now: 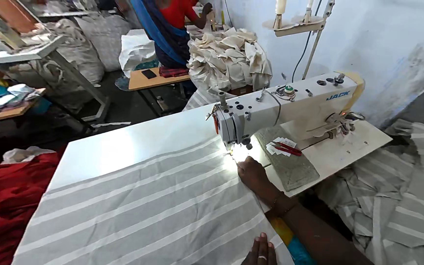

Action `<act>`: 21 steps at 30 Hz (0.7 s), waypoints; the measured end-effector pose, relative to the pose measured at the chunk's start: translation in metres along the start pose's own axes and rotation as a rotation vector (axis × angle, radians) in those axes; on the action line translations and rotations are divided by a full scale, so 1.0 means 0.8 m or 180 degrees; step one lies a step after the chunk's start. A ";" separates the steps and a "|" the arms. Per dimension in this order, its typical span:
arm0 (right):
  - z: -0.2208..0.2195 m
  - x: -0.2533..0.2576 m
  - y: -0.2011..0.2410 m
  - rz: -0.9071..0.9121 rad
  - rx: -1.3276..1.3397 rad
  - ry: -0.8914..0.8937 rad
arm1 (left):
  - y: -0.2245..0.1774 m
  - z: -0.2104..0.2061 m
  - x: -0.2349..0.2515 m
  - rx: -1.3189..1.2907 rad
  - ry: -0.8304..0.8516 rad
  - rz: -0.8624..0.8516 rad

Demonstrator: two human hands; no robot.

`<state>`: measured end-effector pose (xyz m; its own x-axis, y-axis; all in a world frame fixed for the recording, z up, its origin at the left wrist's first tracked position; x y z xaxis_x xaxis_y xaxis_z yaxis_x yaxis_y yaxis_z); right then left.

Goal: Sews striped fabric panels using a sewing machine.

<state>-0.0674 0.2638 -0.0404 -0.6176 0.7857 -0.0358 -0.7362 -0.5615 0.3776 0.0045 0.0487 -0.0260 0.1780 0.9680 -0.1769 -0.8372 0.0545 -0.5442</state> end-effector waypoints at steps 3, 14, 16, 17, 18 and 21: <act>-0.013 -0.021 -0.005 0.0108 -0.0015 -0.0039 | 0.022 -0.001 0.019 0.0133 -0.0163 0.0078; -0.012 -0.119 -0.022 0.0407 0.0217 -0.0254 | 0.067 0.015 0.053 0.1074 -0.1644 -0.0214; -0.010 -0.114 -0.019 0.0348 0.0192 -0.0106 | 0.078 0.021 0.056 0.1160 -0.1845 -0.0319; -0.011 -0.112 -0.018 0.0333 0.0198 -0.0069 | 0.084 0.023 0.058 0.1178 -0.1925 -0.0358; -0.011 -0.110 -0.018 0.0346 0.0195 -0.0103 | 0.090 0.025 0.061 0.1170 -0.1974 -0.0378; -0.013 -0.099 -0.018 0.0372 0.0184 -0.0233 | 0.111 0.035 0.071 0.1140 -0.2067 -0.0372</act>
Point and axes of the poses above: each hand's wrist, its own x-axis towards the middle knuckle, its own z-axis out of the back of the hand, y = z × x, the point moved 8 cm from there along x, towards the middle knuckle, and after that the axes turned 9 degrees about -x, right-handed, at the moved point
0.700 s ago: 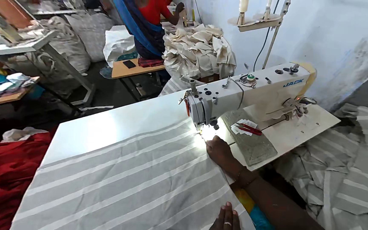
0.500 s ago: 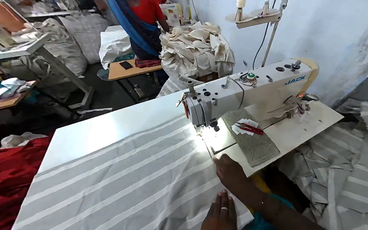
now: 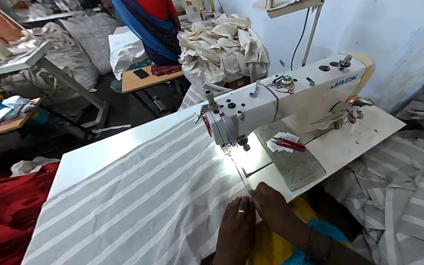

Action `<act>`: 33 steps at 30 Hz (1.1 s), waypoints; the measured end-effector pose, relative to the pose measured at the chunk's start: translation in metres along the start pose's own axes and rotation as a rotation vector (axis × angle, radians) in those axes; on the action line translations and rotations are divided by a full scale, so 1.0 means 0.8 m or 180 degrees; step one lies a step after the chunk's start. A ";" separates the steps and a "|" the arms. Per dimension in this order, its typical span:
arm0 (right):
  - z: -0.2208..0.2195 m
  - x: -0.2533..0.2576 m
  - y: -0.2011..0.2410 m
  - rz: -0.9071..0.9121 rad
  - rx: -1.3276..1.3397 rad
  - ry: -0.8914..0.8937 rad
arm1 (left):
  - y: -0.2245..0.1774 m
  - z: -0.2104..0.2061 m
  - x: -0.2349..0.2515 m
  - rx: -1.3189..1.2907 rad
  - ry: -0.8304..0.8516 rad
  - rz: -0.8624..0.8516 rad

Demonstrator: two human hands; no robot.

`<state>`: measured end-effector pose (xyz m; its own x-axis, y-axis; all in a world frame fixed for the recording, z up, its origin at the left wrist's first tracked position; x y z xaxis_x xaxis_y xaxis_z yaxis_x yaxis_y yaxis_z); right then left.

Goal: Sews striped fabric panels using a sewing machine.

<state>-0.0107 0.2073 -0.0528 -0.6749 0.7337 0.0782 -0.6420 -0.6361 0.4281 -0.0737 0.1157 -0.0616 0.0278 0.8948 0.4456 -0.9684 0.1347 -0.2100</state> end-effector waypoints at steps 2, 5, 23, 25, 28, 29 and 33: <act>-0.002 0.012 -0.003 0.0000 -0.0010 -0.0109 | 0.016 -0.002 0.009 -0.0003 -0.0013 -0.0009; -0.004 0.037 -0.006 -0.0070 0.0046 -0.0046 | 0.041 -0.006 0.025 -0.0087 -0.0052 0.0029; 0.066 0.124 -0.073 -0.0516 -0.0217 0.0028 | 0.157 -0.013 0.125 -0.0279 0.0155 0.0522; 0.105 0.111 -0.112 -0.0723 -0.0650 -0.0563 | 0.161 -0.010 0.124 -0.0022 0.0148 0.0777; 0.120 0.111 -0.168 -0.1017 -0.0992 -0.0430 | 0.168 -0.013 0.126 0.0099 0.0283 0.1134; 0.115 0.115 -0.181 -0.0977 -0.1052 -0.0257 | 0.170 -0.017 0.125 0.0076 0.0416 0.1257; 0.106 0.120 -0.190 -0.0051 -0.1406 -0.0520 | 0.173 -0.008 0.130 0.0187 0.0813 0.1563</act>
<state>0.0529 0.3949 -0.0344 -0.6204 0.7497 0.2304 -0.7690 -0.6392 0.0092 -0.2034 0.2300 -0.0501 -0.3782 0.9222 0.0807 -0.8947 -0.3417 -0.2878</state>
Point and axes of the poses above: each hand's wrist, its own x-axis towards the middle knuckle, its own z-axis out of the back of the hand, y = z × x, the point moved 8 cm from there along x, towards the middle knuckle, and after that the axes turned 9 degrees about -x, right-handed, at the moved point
